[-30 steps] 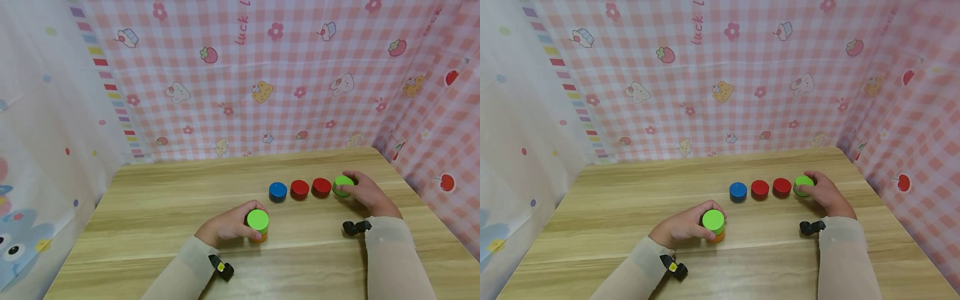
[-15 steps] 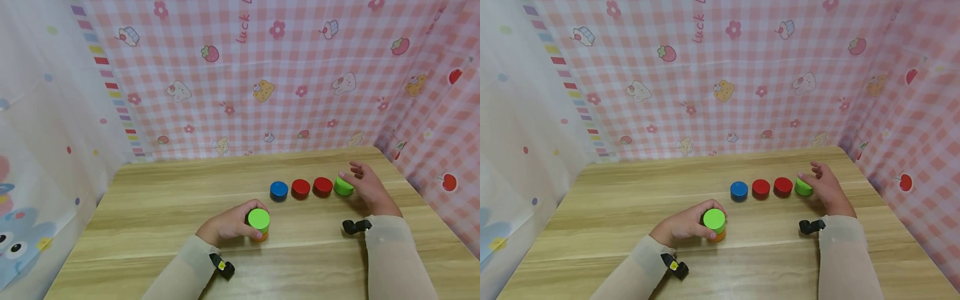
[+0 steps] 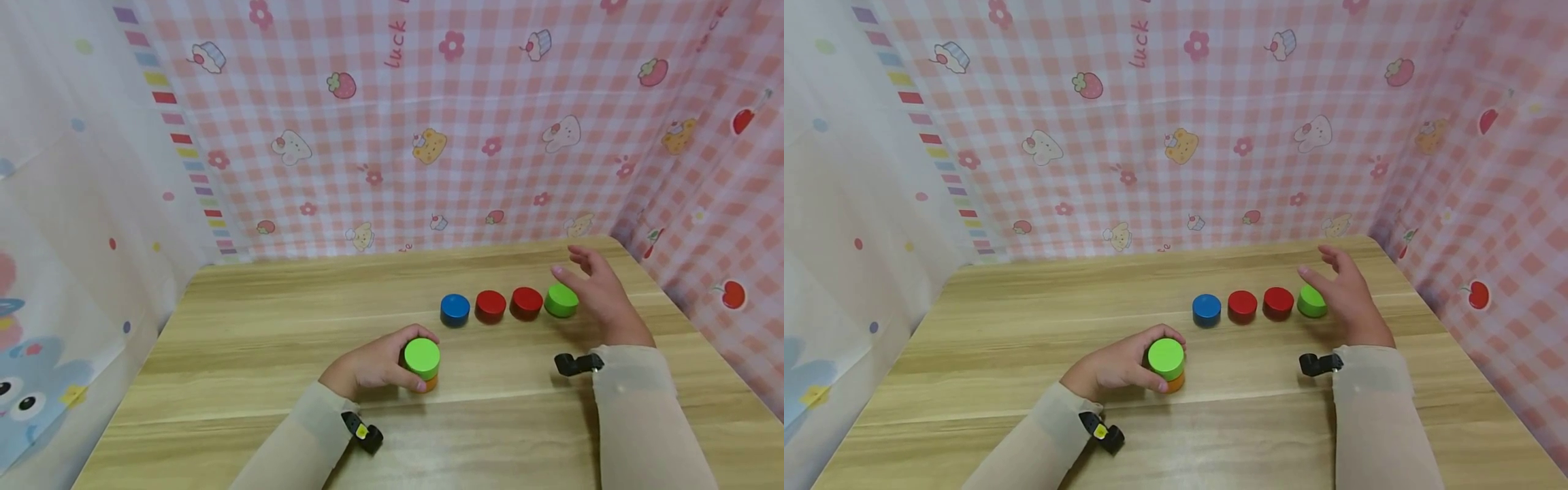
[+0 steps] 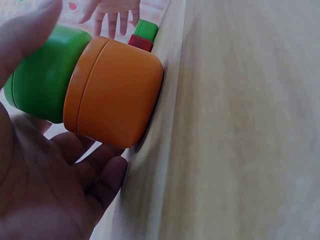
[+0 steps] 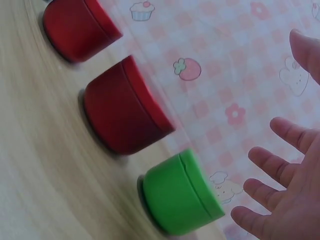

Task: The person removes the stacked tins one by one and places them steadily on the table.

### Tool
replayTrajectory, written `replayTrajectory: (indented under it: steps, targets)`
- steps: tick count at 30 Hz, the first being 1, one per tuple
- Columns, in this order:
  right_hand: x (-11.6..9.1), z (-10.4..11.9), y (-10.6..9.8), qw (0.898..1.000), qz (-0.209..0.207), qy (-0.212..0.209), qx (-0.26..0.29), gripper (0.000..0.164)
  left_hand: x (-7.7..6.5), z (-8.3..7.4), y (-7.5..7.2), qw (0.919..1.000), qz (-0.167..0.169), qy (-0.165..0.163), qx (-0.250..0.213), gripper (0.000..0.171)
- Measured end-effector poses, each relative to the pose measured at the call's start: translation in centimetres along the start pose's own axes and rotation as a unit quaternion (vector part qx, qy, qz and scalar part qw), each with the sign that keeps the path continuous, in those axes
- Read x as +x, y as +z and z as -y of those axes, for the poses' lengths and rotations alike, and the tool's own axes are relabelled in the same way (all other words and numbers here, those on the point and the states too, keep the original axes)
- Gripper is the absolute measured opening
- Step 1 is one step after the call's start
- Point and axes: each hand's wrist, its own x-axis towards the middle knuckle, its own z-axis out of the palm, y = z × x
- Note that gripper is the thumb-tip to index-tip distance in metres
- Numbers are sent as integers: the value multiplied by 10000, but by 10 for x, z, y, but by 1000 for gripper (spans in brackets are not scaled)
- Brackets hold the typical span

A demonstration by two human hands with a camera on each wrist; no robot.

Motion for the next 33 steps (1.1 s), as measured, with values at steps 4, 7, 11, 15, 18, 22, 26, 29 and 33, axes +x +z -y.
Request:
replayTrajectory:
  steps: [4,7,11,15,18,22,26,29,33]
  targets:
    - [0,5,2,10000,8,-39,89,87,0,0,0,9995,-57,-92,289,66]
    - [0,9,3,9999,-8,-82,84,87,-1,0,-1,9985,-100,-175,503,65]
    - [-1,14,5,9999,14,-137,55,87,-1,0,-1,9968,-154,-281,727,66]
    - [-2,18,7,9997,67,-251,9,85,-2,-2,0,9951,-150,-364,905,67]
    - [-2,21,9,9993,76,-353,-26,85,-4,-3,1,9928,-153,-400,1118,70]
    - [-3,25,11,9990,65,-451,39,86,-4,-2,2,9885,-183,-408,1444,74]
    - [-4,31,12,9981,89,-572,189,85,-3,-1,2,9863,-213,-390,1591,72]
    - [-6,37,13,9972,127,-689,248,84,-3,-1,2,9850,-243,-397,1660,70]
    - [-10,48,14,9954,175,-925,156,81,-3,-1,1,9850,-279,-412,1654,68]
